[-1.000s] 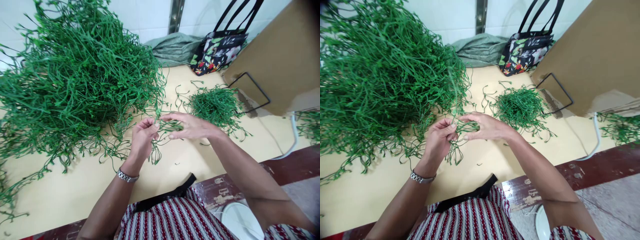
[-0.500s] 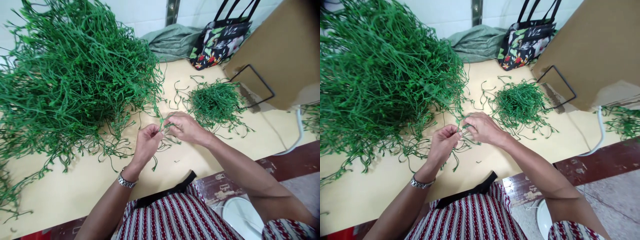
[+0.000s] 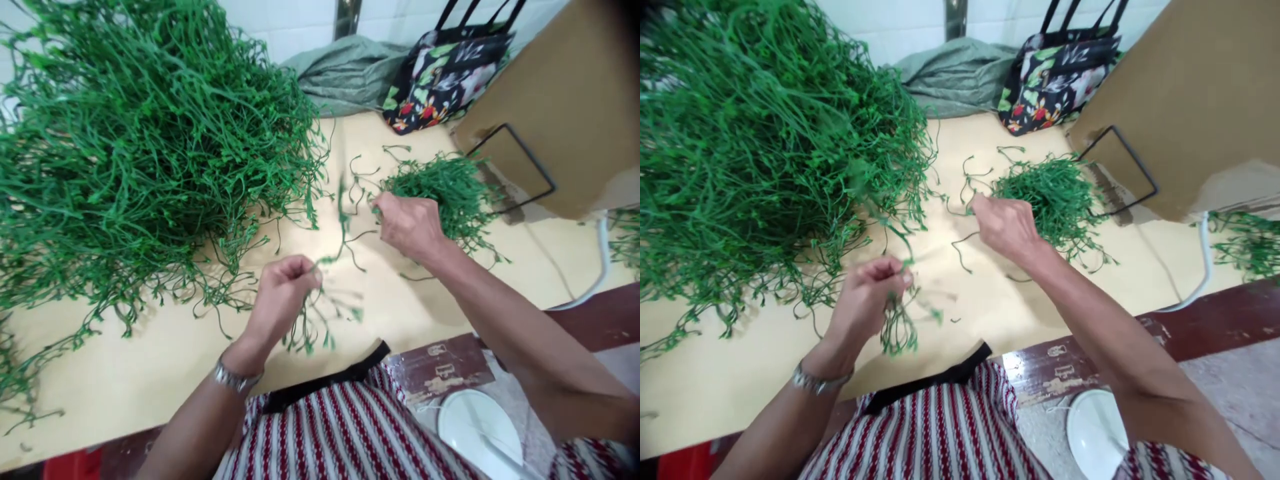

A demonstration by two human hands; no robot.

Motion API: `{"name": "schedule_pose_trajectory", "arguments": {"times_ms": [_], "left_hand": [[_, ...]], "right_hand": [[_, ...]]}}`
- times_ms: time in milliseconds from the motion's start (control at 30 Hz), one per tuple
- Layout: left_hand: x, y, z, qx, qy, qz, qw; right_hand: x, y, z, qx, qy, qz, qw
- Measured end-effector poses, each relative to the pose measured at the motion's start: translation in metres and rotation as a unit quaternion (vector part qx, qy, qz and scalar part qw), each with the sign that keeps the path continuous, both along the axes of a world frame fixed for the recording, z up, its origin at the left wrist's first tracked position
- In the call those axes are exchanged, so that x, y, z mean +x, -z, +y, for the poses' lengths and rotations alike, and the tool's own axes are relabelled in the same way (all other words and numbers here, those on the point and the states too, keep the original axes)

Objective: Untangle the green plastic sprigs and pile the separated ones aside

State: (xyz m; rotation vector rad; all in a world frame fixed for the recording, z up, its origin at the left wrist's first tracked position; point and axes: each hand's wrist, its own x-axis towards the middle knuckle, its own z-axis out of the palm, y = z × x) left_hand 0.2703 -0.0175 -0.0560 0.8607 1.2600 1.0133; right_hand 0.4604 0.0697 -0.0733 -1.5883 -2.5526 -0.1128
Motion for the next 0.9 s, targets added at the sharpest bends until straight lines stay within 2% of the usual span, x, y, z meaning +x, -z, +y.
{"name": "schedule_pose_trajectory", "arguments": {"times_ms": [67,133,200,267,333,367,400,433,467,600,733,800,867,900], "left_hand": [[0.0,0.002,0.004,0.015,-0.013,-0.024,1.0],[0.001,0.006,0.009,0.029,-0.007,-0.045,0.999],[0.003,0.011,0.013,0.037,-0.001,-0.048,0.998],[0.005,0.014,0.014,0.043,-0.004,-0.044,0.998],[0.007,0.015,0.013,0.047,-0.005,-0.053,0.997],[0.007,0.016,0.013,0.048,-0.004,-0.06,0.997],[0.007,0.016,0.013,0.046,-0.001,-0.066,0.997],[0.008,0.016,0.013,0.043,0.0,-0.073,0.996],[0.008,0.016,0.013,0.039,0.001,-0.077,0.996],[0.008,0.016,0.011,0.041,-0.038,-0.072,0.996],[0.007,0.017,0.01,0.041,-0.059,-0.081,0.994],[0.006,0.016,0.009,0.003,-0.032,-0.115,0.993],[0.006,0.016,0.009,-0.036,-0.009,-0.146,0.989],[0.007,0.015,0.008,-0.047,-0.008,-0.152,0.987]], "right_hand": [[-0.006,-0.007,-0.007,-0.031,-0.023,0.066,0.997],[-0.015,-0.01,-0.016,-0.125,-0.05,0.167,0.977],[-0.024,-0.009,-0.023,-0.252,-0.072,0.283,0.923],[-0.03,-0.004,-0.028,-0.368,-0.104,0.375,0.845],[-0.033,0.001,-0.033,-0.458,-0.147,0.427,0.766],[-0.034,0.003,-0.034,-0.486,-0.164,0.441,0.736],[-0.035,0.005,-0.036,-0.504,-0.176,0.448,0.717],[-0.035,0.006,-0.038,-0.51,-0.183,0.449,0.711],[-0.035,0.007,-0.039,-0.505,-0.182,0.445,0.717],[-0.034,0.011,-0.042,-0.469,-0.15,0.397,0.774],[-0.033,0.014,-0.041,-0.428,-0.14,0.388,0.804],[-0.033,0.016,-0.04,-0.353,-0.162,0.34,0.857],[-0.033,0.018,-0.039,-0.236,-0.189,0.235,0.924],[-0.034,0.019,-0.039,-0.173,-0.198,0.177,0.948]]}}
